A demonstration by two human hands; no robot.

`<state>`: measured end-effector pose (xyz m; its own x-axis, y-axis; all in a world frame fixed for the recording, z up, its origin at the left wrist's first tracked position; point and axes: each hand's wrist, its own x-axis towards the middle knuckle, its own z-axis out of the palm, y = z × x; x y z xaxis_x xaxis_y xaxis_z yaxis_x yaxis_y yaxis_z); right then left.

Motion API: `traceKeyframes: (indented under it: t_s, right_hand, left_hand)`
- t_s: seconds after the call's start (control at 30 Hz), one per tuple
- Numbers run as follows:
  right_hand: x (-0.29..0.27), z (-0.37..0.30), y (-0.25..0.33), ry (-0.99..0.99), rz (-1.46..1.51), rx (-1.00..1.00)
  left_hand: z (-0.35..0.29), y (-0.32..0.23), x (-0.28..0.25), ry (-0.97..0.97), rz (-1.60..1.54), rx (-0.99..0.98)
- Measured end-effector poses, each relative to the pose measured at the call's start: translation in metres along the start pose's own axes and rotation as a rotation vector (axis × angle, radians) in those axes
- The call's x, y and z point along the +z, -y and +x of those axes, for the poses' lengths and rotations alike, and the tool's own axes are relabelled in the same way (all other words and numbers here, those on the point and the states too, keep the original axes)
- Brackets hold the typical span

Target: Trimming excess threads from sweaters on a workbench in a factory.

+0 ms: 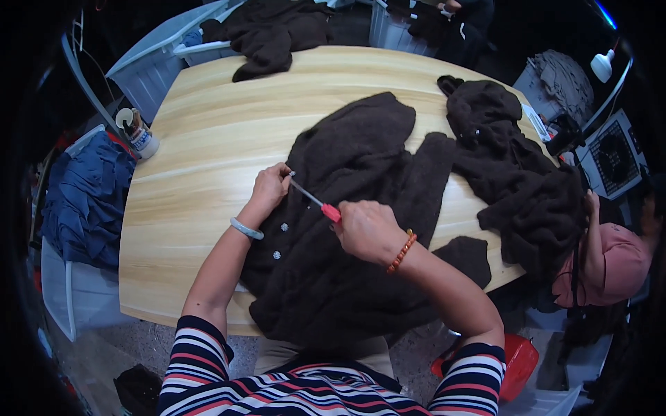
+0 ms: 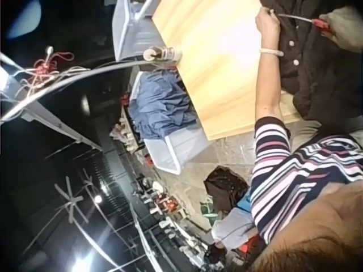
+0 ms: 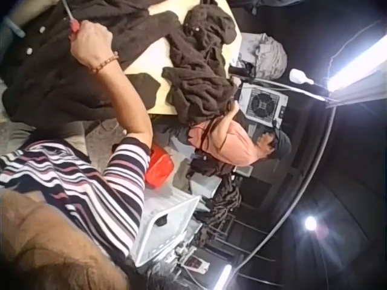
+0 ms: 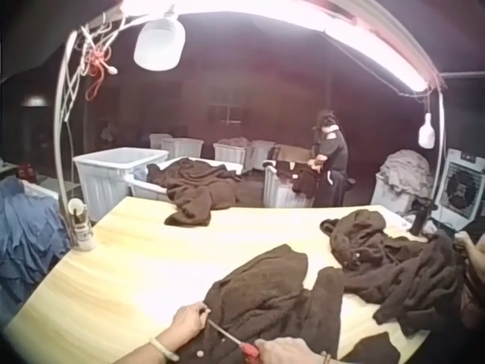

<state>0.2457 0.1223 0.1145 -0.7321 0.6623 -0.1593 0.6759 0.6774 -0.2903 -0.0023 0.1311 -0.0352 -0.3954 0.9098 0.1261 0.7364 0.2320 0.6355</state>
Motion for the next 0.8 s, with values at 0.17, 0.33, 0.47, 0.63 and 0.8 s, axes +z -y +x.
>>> traceKeyframes:
  t_s: [0.17, 0.33, 0.47, 0.63, 0.8]
  right_hand:
    - [-0.001, 0.001, 0.002, 0.119, -0.013, -0.003]
    - [-0.005, -0.014, -0.014, 0.050, 0.045, 0.054]
    - [-0.003, -0.049, -0.007, 0.135, -0.018, -0.059]
    - [0.012, -0.093, 0.004, 0.240, -0.064, -0.220]
    - [0.014, -0.122, 0.022, 0.233, 0.062, -0.101]
  left_hand:
    - [-0.020, -0.006, -0.008, -0.035, -0.105, 0.140]
    - [-0.075, -0.029, -0.044, 0.208, -0.359, 0.068]
    - [-0.125, 0.001, -0.035, 0.183, 0.174, 0.583]
    - [-0.128, 0.004, -0.034, 0.169, 0.253, 0.598]
    - [-0.132, 0.001, -0.050, 0.241, 0.241, 0.558]
